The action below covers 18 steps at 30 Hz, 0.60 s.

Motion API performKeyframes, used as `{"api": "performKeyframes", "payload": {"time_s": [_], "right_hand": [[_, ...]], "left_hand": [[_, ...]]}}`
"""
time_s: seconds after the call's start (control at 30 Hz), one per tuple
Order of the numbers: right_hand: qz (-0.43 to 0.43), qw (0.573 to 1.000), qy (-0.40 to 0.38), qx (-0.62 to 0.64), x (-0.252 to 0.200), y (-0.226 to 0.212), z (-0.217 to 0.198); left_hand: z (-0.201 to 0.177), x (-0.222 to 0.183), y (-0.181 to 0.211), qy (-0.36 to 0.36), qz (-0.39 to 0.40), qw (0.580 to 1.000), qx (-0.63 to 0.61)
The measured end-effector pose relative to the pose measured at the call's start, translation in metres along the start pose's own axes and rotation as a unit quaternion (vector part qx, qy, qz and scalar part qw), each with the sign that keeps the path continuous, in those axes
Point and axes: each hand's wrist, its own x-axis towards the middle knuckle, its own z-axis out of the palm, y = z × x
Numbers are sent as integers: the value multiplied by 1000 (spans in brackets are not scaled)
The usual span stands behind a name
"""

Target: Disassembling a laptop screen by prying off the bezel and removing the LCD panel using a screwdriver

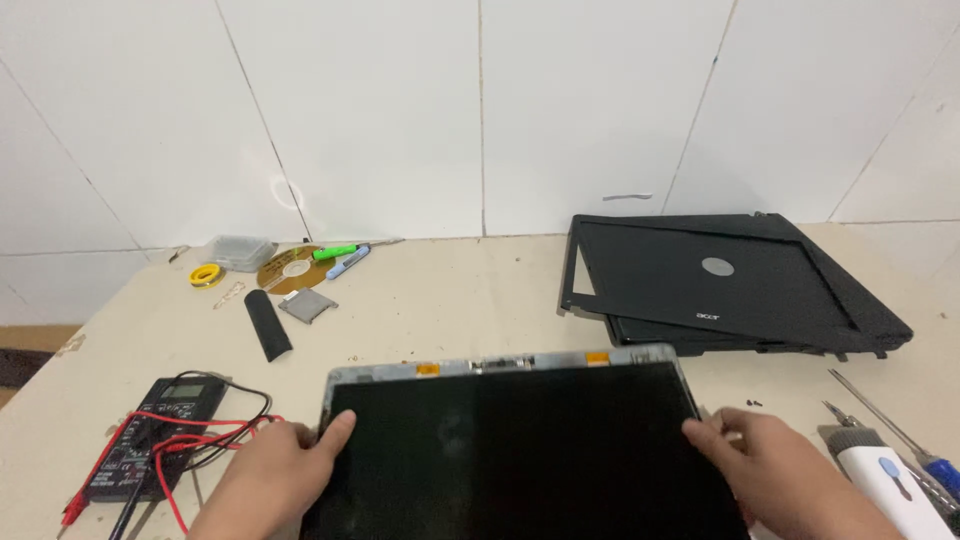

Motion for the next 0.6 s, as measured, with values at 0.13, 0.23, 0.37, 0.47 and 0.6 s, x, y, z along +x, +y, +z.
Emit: {"api": "performKeyframes", "payload": {"time_s": [0.13, 0.23, 0.37, 0.47, 0.6], "right_hand": [[-61, 978, 45, 196, 1, -1, -5], [-96, 987, 91, 93, 42, 26, 5], [-34, 993, 105, -31, 29, 11, 8], [-18, 989, 110, -95, 17, 2, 11], [-47, 994, 70, -66, 10, -6, 17]], "left_hand": [[13, 18, -4, 57, 63, 993, -77], [24, 22, 3, 16, 60, 997, -49], [8, 0, 11, -21, 43, 994, -102], [7, 0, 11, -15, 41, 996, -76], [16, 10, 2, 33, 24, 999, -26]]}}
